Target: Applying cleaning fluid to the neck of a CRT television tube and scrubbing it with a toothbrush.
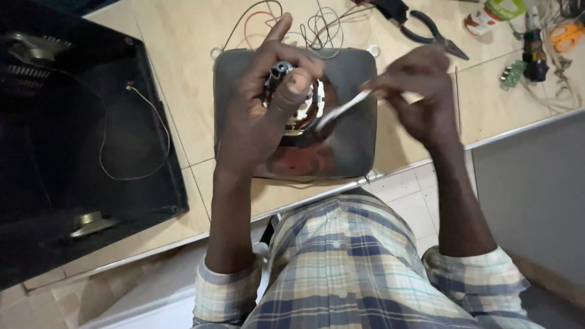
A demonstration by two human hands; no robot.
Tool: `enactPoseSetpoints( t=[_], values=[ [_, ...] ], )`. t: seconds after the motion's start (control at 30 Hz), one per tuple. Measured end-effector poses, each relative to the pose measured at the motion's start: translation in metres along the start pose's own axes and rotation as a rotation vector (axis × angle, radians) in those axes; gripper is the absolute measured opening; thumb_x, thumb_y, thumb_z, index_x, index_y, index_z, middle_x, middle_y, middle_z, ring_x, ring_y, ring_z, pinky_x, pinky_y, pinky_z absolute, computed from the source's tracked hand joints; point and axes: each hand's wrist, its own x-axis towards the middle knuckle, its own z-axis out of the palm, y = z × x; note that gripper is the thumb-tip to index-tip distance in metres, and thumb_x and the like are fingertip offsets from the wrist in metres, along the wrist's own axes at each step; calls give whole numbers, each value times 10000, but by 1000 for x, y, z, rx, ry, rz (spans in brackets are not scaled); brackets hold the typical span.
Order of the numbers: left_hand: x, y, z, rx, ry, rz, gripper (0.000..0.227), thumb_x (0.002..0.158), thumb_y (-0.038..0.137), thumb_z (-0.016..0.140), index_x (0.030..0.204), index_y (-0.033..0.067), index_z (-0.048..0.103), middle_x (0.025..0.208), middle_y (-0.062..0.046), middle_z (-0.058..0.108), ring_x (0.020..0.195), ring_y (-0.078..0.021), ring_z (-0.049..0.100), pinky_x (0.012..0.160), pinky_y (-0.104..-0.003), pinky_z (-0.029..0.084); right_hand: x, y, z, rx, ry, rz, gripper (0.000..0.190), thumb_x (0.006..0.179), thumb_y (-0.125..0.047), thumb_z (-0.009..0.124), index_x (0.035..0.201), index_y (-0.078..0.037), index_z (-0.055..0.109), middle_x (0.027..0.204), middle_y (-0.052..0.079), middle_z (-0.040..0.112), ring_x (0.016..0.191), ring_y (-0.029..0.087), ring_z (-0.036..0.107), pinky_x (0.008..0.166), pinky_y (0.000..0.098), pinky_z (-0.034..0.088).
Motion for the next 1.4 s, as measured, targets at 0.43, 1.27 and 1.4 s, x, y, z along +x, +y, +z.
enactPoseSetpoints(
  t=[0.43,1.27,1.4],
  values=[
    [-1,1,-3,-6,10,-99,418,1036,573,494,1066,171,602,1170,-54,716,1596,-323,266,1274,-512,312,42,16,-15,82,-125,-53,310,1124,-258,622,1045,-22,806,911,111,719,811,243,605,934,435,329],
    [8,2,1,33,-42,103,491,1093,550,430,1026,93,595,1004,-41,652,971,-182,671,1410,-631,254,19,18,13,386,-321,45,219,1013,-248,652,1069,-90,793,975,65,690,889,214,547,868,396,371],
    [7,5,0,55,-33,63,514,1090,569,430,1008,81,570,1000,-49,635,943,-179,655,1410,-639,241,19,35,6,264,-169,62,265,1064,-308,637,1106,-102,797,961,26,664,968,217,514,996,418,298]
  ],
)
